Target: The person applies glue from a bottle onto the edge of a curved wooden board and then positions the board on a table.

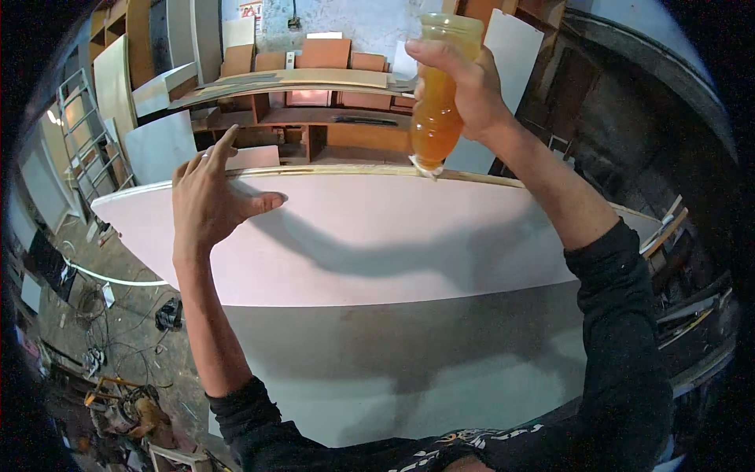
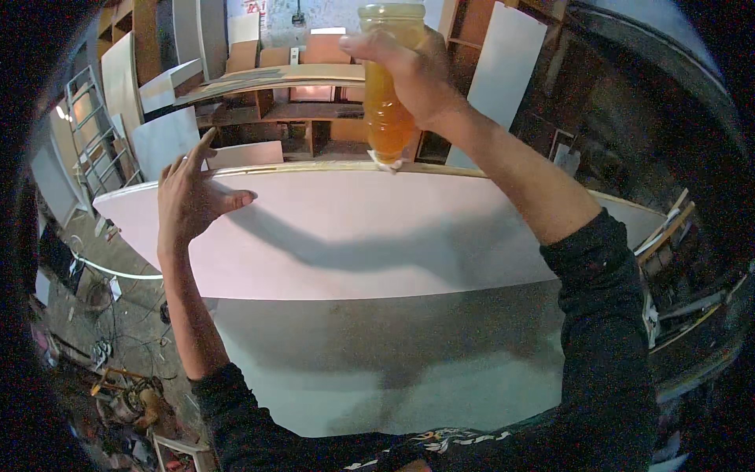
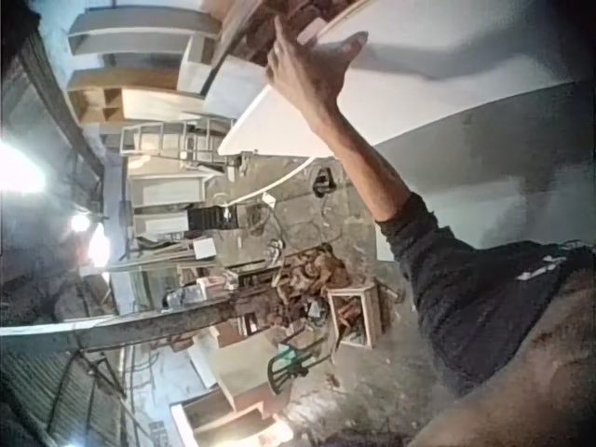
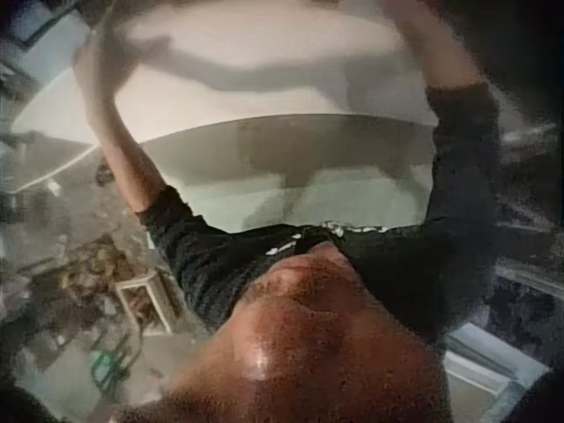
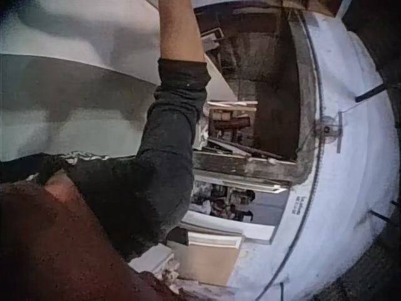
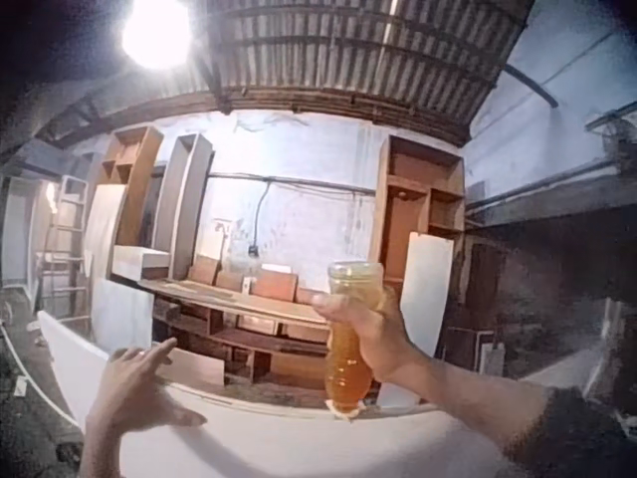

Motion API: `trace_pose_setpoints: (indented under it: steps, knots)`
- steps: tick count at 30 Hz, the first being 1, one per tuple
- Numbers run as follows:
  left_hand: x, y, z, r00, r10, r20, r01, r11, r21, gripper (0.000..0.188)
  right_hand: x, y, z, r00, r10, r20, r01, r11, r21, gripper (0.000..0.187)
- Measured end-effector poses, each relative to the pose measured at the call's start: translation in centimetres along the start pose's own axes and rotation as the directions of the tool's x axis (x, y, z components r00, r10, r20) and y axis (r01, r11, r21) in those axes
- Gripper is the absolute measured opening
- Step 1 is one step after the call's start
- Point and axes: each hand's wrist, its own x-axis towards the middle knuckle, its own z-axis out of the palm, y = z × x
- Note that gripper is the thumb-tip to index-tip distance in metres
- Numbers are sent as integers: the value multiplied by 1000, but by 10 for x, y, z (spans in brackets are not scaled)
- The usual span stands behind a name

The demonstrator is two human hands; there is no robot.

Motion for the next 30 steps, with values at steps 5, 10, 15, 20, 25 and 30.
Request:
trace_pose_setpoints:
  steps: [5, 10, 15, 20, 25, 30]
  knots:
    - [0, -1, -2, 1000, 2, 1, -2, 1000, 19, 126, 7, 7, -29, 999, -35, -24, 34, 999, -26, 29]
    - [3, -8, -1, 1000, -3, 24, 3, 1000, 14, 128, 37, 0, 36, 981, -181, -68, 187, 976, 109, 26]
    - [6, -7, 2, 998, -13, 61, 14, 1000, -22, 126, 38, 10, 96, 985, -168, 26, 163, 975, 151, 20]
    - [4, -3, -2, 999, -16, 50, 16, 1000, -6, 124, 27, 9, 81, 992, -104, -66, 118, 961, 250, 20]
    - [2, -9, -3, 1000, 16, 27, -16, 1000, 22, 120, 15, 1, 4, 984, -90, 151, 114, 981, -158, 21]
    - [4, -4, 9, 998, 58, 23, -58, 998, -5, 111, -34, -4, -94, 995, -100, 4, 93, 916, -389, 26]
